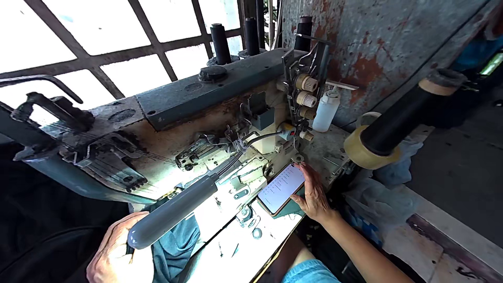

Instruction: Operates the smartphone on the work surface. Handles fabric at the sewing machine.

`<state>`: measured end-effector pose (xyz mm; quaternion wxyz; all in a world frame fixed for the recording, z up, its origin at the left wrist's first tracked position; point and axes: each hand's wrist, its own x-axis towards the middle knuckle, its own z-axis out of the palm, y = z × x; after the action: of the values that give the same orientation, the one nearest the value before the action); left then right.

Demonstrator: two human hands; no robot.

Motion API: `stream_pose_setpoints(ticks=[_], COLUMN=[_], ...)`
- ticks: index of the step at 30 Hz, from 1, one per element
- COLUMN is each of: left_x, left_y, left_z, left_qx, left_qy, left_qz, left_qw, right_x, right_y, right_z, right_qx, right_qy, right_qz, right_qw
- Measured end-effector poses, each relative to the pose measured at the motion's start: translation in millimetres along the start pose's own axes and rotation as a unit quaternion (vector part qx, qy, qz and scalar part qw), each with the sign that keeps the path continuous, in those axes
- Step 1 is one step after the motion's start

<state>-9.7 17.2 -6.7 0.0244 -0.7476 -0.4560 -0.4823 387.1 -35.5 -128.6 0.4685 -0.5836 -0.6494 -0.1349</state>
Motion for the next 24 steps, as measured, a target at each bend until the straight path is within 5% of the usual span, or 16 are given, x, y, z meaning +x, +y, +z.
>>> stream_pose_setpoints(ticks=[5,10,24], left_x=[0,0,-5], left_y=[-1,0,-7], left_z=[0,2,2], left_qx=[0.008,0.012,0.000], left_qy=[-0.006,0.010,0.016], left_qz=[-0.001,-0.017,-0.023], left_qw=[1.000,1.000,1.000], right_x=[-21,-63,-64], right_y=[-42,-87,-89], right_z=[-4,12,25], right_qx=[0.093,0.170,0.246], right_qy=[0.004,-0.035,-0.061], right_qz=[-0.011,-0.173,-0.115], right_qw=[0.996,0.970,0.961])
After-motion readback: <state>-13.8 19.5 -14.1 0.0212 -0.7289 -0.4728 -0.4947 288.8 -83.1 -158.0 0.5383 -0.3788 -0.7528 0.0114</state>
